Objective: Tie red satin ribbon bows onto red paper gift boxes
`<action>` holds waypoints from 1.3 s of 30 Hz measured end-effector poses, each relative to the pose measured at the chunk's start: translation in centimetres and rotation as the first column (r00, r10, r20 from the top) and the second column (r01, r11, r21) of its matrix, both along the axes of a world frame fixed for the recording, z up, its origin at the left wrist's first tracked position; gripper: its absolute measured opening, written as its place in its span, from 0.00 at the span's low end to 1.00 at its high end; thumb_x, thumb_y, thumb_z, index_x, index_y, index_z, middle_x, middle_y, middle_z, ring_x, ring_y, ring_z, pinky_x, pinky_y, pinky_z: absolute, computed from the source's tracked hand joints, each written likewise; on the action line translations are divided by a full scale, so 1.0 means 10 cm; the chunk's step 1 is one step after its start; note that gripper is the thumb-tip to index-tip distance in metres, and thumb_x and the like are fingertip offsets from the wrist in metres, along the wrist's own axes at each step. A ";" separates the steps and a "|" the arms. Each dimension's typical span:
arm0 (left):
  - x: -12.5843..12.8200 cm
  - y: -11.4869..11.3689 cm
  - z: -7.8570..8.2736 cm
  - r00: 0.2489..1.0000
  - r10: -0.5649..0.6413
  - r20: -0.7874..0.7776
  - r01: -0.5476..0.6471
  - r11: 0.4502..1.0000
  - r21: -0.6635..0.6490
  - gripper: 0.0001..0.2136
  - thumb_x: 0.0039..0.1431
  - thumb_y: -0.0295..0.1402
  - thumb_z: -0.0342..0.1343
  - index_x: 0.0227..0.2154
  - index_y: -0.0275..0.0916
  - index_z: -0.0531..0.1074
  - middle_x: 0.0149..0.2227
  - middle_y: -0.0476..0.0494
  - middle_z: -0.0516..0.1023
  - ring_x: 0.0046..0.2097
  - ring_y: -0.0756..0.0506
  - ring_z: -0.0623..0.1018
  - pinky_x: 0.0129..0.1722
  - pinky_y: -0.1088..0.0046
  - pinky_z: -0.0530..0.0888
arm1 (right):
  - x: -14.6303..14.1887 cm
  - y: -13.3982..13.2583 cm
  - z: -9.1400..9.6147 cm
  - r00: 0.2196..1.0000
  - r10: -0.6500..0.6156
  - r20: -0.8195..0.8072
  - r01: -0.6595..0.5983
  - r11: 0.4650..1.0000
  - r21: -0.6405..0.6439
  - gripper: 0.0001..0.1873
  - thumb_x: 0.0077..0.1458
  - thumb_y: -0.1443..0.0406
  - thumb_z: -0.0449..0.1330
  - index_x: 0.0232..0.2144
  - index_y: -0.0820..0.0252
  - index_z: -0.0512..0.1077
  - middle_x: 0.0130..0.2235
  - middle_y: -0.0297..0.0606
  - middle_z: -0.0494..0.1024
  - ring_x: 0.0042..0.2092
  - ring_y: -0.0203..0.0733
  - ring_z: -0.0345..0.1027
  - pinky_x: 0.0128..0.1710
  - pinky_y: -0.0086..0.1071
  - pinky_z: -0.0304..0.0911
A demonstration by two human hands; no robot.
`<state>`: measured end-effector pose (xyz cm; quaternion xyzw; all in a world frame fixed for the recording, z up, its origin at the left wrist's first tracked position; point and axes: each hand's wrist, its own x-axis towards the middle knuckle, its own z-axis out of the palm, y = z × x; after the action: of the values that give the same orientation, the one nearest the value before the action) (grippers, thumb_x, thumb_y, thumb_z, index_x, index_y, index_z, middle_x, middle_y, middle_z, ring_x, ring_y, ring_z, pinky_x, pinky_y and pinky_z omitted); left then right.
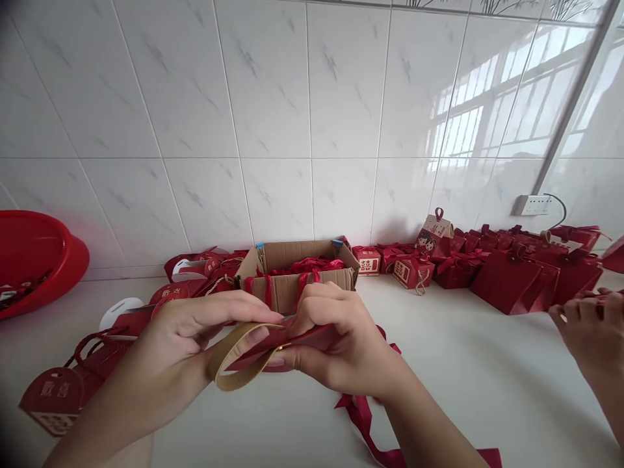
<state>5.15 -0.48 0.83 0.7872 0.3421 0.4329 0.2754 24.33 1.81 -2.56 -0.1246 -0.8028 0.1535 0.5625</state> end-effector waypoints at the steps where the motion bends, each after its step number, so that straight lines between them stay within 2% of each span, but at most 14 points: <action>1: 0.00 0.00 0.00 1.000 0.011 -0.012 -0.011 1.000 -0.012 0.05 0.57 0.34 0.60 0.34 0.47 0.80 0.31 0.50 0.79 0.34 0.52 0.77 0.32 0.84 0.75 | 0.00 0.00 0.00 1.000 -0.003 0.002 0.003 1.000 -0.004 0.11 0.48 0.70 0.67 0.22 0.59 0.67 0.23 0.30 0.67 0.26 0.32 0.61 0.24 0.26 0.58; 9: 0.02 0.01 -0.04 0.999 0.034 -0.036 -0.037 0.995 -0.093 0.07 0.57 0.38 0.58 0.36 0.46 0.79 0.28 0.51 0.78 0.30 0.52 0.76 0.24 0.85 0.72 | 0.01 0.01 -0.01 1.000 -0.002 -0.002 0.002 1.000 0.002 0.12 0.48 0.69 0.67 0.22 0.59 0.66 0.24 0.30 0.68 0.26 0.33 0.62 0.25 0.28 0.59; 16: 0.04 0.00 -0.01 1.000 0.002 -0.013 -0.003 0.998 -0.056 0.05 0.55 0.36 0.60 0.32 0.43 0.79 0.28 0.49 0.79 0.30 0.49 0.77 0.23 0.82 0.72 | 0.02 0.00 0.01 1.000 -0.007 -0.014 0.007 1.000 -0.016 0.13 0.46 0.70 0.68 0.22 0.59 0.65 0.24 0.30 0.68 0.27 0.33 0.62 0.25 0.27 0.59; 22: 0.03 0.02 -0.03 1.000 -0.026 -0.010 0.026 0.997 -0.072 0.06 0.57 0.35 0.57 0.33 0.43 0.79 0.29 0.47 0.79 0.30 0.49 0.78 0.25 0.80 0.75 | 0.02 0.01 0.00 0.999 0.034 -0.011 -0.035 0.999 -0.029 0.14 0.48 0.67 0.68 0.22 0.59 0.65 0.25 0.32 0.69 0.28 0.34 0.63 0.25 0.28 0.60; 29: 0.05 0.00 -0.02 0.999 -0.032 -0.041 0.029 0.997 -0.071 0.05 0.58 0.35 0.57 0.31 0.44 0.78 0.28 0.49 0.78 0.31 0.50 0.77 0.25 0.82 0.73 | 0.05 0.01 0.01 1.000 -0.008 0.000 0.008 1.000 -0.004 0.14 0.46 0.68 0.69 0.23 0.59 0.65 0.25 0.31 0.70 0.28 0.34 0.64 0.26 0.29 0.61; 32: 0.03 0.00 -0.03 0.999 -0.029 -0.020 0.027 0.995 -0.096 0.06 0.58 0.35 0.58 0.37 0.44 0.77 0.31 0.48 0.79 0.33 0.48 0.78 0.28 0.80 0.74 | 0.05 0.01 0.02 1.000 -0.017 -0.009 0.017 1.000 0.012 0.14 0.47 0.68 0.68 0.22 0.59 0.65 0.25 0.32 0.70 0.27 0.34 0.64 0.26 0.29 0.61; 35: -0.01 -0.02 -0.02 0.999 -0.034 -0.005 0.033 0.989 -0.143 0.10 0.55 0.34 0.60 0.41 0.43 0.72 0.37 0.47 0.78 0.37 0.48 0.77 0.32 0.78 0.74 | 0.05 0.00 0.03 0.999 -0.028 -0.025 0.029 0.999 0.032 0.13 0.49 0.68 0.67 0.22 0.59 0.65 0.25 0.33 0.69 0.27 0.34 0.63 0.24 0.28 0.61; 39: 0.00 -0.06 0.00 0.993 -0.116 -0.020 0.111 0.979 -0.171 0.05 0.58 0.36 0.57 0.36 0.42 0.71 0.31 0.50 0.74 0.31 0.51 0.72 0.28 0.80 0.70 | 0.05 -0.03 0.06 0.999 -0.024 -0.045 0.026 0.998 0.063 0.12 0.49 0.69 0.67 0.23 0.59 0.66 0.26 0.33 0.71 0.27 0.34 0.65 0.24 0.27 0.61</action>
<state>5.11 -1.06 0.85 0.7853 0.3365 0.3741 0.3606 24.81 1.50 -1.93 -0.1132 -0.7931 0.1234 0.5857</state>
